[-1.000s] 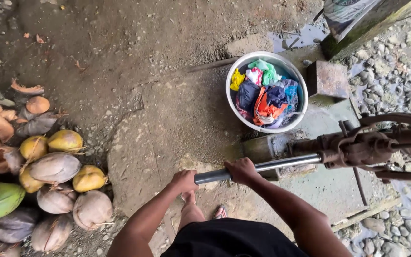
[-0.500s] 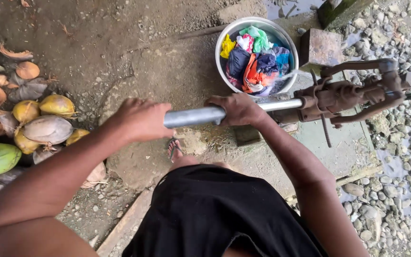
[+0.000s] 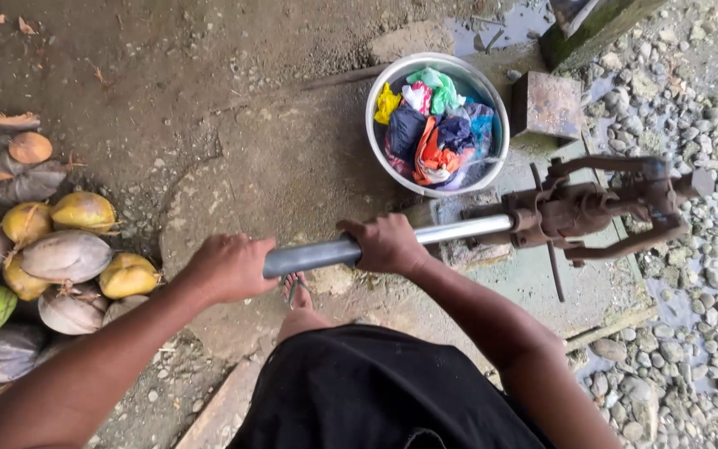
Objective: Operating a manual hand pump to draw water into a basin
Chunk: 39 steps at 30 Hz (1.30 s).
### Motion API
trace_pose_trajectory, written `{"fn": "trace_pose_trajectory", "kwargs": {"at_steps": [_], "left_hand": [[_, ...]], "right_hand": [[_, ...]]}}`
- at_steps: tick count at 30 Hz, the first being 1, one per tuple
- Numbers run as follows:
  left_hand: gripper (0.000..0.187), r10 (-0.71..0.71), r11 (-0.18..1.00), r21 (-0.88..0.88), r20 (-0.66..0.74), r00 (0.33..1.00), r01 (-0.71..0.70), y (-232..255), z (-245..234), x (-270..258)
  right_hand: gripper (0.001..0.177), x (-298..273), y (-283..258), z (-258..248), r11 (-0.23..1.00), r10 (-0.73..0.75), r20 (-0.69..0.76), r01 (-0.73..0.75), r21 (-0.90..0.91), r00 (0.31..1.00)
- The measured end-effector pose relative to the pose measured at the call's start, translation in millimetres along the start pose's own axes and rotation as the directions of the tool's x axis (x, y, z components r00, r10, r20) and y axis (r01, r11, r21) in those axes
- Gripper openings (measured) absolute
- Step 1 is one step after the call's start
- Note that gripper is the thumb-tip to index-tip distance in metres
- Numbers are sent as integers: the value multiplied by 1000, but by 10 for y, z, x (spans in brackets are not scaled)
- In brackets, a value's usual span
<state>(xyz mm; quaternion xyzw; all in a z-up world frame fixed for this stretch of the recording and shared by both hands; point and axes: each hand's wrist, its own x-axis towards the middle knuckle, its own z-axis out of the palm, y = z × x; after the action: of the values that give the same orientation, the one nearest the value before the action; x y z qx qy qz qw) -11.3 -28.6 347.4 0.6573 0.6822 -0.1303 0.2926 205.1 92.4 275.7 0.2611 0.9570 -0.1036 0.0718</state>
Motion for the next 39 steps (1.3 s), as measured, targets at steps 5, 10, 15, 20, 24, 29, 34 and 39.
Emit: {"fn": "trace_pose_trajectory", "kwargs": {"at_steps": [5,10,15,20,24,29,34,39], "left_hand": [[35,33,993,-114,46,998,-28,-347,640,519],[35,19,973,-229,141,990,13,-535,1271,1103],[36,-23,950,-302,204,979,85,-702,2167,1778],[39,-8,939,-338,182,983,70,-762,2632,2244],[42,-53,921,-376,150,987,106,-698,2549,2127],[47,-63,939,-326,147,987,109,-612,2581,1729],[50,-82,941,-319,112,990,114,-502,1930,1014],[53,-91,991,-99,-29,995,88,-182,993,280]], "right_hand": [[43,211,28,454,1000,26,97,-26,-2,995],[28,366,128,1102,1000,-10,56,11,-5,998],[20,505,298,1813,987,42,125,-22,-159,991],[16,583,391,2079,982,125,237,-86,-169,963],[15,553,371,1914,973,115,240,-61,-221,964],[22,314,231,1791,992,55,252,-24,-126,966],[44,188,186,1417,995,6,280,21,-93,960],[49,13,25,622,998,41,285,-26,-55,958]]}}
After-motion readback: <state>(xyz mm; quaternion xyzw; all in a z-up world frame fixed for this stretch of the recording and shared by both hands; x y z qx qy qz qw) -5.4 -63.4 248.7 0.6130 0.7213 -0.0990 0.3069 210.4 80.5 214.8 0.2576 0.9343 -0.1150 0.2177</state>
